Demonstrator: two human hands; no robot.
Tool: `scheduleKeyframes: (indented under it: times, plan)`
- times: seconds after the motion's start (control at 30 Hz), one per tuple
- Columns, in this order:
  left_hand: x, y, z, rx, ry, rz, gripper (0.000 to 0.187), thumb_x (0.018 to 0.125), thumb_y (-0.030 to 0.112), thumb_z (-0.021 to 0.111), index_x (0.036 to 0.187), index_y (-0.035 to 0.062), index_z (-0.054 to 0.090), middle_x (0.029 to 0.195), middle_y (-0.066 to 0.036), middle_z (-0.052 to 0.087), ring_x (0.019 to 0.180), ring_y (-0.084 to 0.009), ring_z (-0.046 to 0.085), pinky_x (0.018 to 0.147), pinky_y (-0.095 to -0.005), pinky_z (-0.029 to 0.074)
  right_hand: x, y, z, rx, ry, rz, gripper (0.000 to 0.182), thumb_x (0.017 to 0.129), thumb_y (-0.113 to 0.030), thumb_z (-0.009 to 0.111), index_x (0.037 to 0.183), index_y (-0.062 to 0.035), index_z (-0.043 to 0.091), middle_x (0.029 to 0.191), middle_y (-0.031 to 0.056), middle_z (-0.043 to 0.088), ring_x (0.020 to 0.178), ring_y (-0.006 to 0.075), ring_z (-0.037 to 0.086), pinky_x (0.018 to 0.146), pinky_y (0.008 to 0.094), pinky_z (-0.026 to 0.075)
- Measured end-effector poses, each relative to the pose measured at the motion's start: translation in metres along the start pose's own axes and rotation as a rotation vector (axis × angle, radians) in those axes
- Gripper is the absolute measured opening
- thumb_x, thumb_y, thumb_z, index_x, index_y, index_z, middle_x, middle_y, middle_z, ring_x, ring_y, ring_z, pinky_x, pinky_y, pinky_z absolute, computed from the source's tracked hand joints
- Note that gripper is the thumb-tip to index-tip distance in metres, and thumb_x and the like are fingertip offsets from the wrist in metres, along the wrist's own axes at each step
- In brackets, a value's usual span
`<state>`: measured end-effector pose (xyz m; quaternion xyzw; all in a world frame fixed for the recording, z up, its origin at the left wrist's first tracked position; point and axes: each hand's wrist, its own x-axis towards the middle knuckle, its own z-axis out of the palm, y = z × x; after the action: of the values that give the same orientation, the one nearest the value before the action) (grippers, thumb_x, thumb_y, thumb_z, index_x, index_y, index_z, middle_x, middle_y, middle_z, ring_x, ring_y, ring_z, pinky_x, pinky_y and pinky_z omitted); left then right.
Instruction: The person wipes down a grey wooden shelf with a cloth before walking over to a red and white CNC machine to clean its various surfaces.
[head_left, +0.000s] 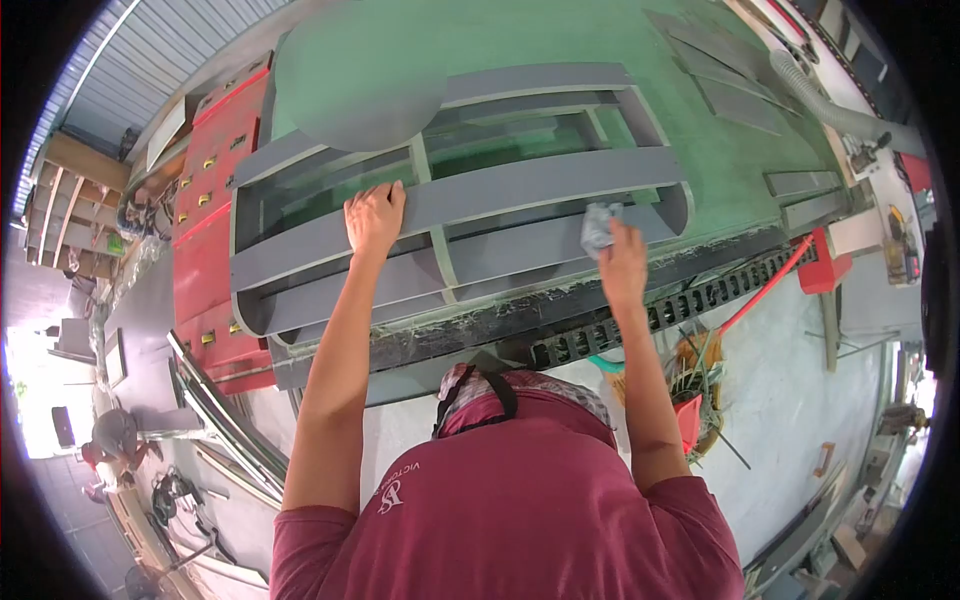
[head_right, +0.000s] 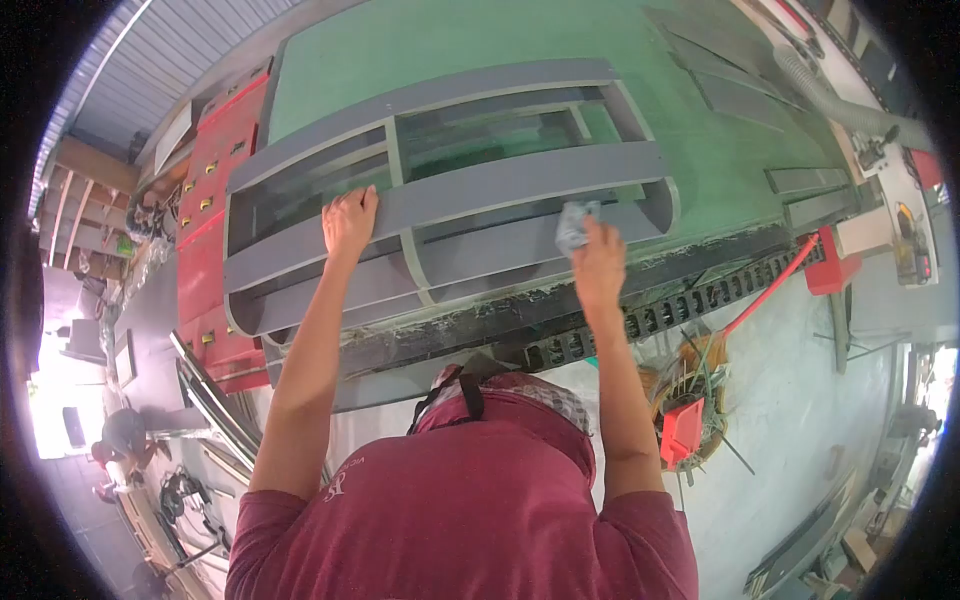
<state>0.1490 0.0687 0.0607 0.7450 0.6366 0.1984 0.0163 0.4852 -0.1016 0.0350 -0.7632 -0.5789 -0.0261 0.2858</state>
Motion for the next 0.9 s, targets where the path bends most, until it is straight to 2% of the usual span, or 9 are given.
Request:
scheduleKeyframes:
  times: [0.13,0.23,0.37,0.47,0.5,0.57,0.7,0.73,0.9]
  plan:
    - [-0.001,0.001,0.0,-0.02,0.019,-0.003,0.036,0.091,0.034,0.045,0.083,0.0058,0.066,0.09,-0.009,0.067,0.093,-0.0295,0.059,0.09,-0.0411,0.039,-0.033,-0.067,0.015,0.321,-0.247,-0.297,0.044,0.075,-0.009,0.06,0.118,-0.0096,0.052,0.109,0.0155,0.054,0.098,0.0367,0.053,0.086,0.0446,0.045]
    - [-0.001,-0.001,0.002,-0.027,0.044,-0.003,0.035,0.091,0.034,0.045,0.082,0.0062,0.066,0.088,-0.008,0.067,0.091,-0.0297,0.058,0.089,-0.041,0.039,-0.031,-0.103,-0.005,0.777,-0.935,-0.133,0.051,0.078,-0.003,0.053,0.128,-0.0052,0.049,0.129,0.016,0.05,0.118,0.0301,0.049,0.096,0.0366,0.042]
    - [-0.003,-0.004,0.001,-0.057,0.09,0.03,0.031,0.089,0.031,0.049,0.08,0.0058,0.065,0.084,-0.009,0.066,0.088,-0.0289,0.058,0.087,-0.0412,0.041,-0.001,-0.115,-0.023,1.029,-0.724,0.061,0.05,0.08,-0.006,0.052,0.13,-0.0018,0.048,0.133,0.0116,0.049,0.12,0.0187,0.047,0.097,0.0302,0.039]
    - [-0.003,-0.004,0.001,-0.092,0.125,0.038,0.025,0.087,0.027,0.053,0.082,0.007,0.066,0.09,-0.008,0.065,0.09,-0.0284,0.058,0.089,-0.0403,0.041,0.043,-0.124,-0.014,0.611,-0.168,0.029,0.044,0.079,-0.01,0.057,0.123,-0.0076,0.053,0.115,0.0134,0.056,0.107,0.0299,0.055,0.089,0.0384,0.044]
    - [-0.003,-0.004,0.003,-0.091,0.129,0.028,0.025,0.087,0.027,0.053,0.082,0.007,0.066,0.09,-0.008,0.065,0.09,-0.0284,0.058,0.089,-0.0403,0.041,0.052,-0.126,-0.005,0.612,-0.174,0.021,0.044,0.079,-0.01,0.057,0.123,-0.0076,0.053,0.115,0.0134,0.056,0.107,0.0299,0.055,0.089,0.0384,0.044]
    - [-0.004,-0.006,0.003,-0.168,0.272,0.077,0.024,0.087,0.027,0.053,0.089,0.0079,0.067,0.097,-0.006,0.064,0.093,-0.029,0.057,0.09,-0.0427,0.04,0.06,-0.13,0.023,0.096,-0.134,-0.153,0.04,0.078,-0.014,0.06,0.117,-0.0114,0.056,0.105,0.0129,0.056,0.096,0.0334,0.056,0.082,0.0448,0.045]
    - [-0.007,-0.01,0.008,-0.065,0.323,0.045,0.027,0.087,0.024,0.054,0.109,0.0106,0.064,0.122,-0.012,0.056,0.118,-0.0326,0.047,0.104,-0.0501,0.03,0.056,-0.19,0.039,0.059,-0.251,-0.248,0.036,0.076,-0.017,0.061,0.112,-0.0135,0.059,0.1,0.0097,0.059,0.094,0.0318,0.058,0.08,0.0456,0.045]
    - [-0.008,-0.012,0.007,-0.079,0.189,0.018,0.036,0.089,0.025,0.052,0.122,0.0119,0.056,0.135,-0.016,0.045,0.129,-0.0363,0.036,0.107,-0.0544,0.023,0.054,-0.204,0.045,0.064,-0.272,-0.262,0.035,0.075,-0.018,0.061,0.11,-0.0142,0.061,0.1,0.0093,0.06,0.095,0.0313,0.058,0.08,0.0452,0.046]
    - [-0.023,-0.036,0.004,0.001,0.178,0.06,0.047,0.09,0.027,0.05,0.131,0.0047,0.044,0.142,-0.022,0.033,0.134,-0.0405,0.025,0.107,-0.0581,0.017,0.048,-0.261,0.061,0.031,-0.371,-0.316,0.036,0.075,-0.018,0.062,0.111,-0.0139,0.062,0.102,0.0092,0.061,0.097,0.0308,0.059,0.081,0.045,0.047]
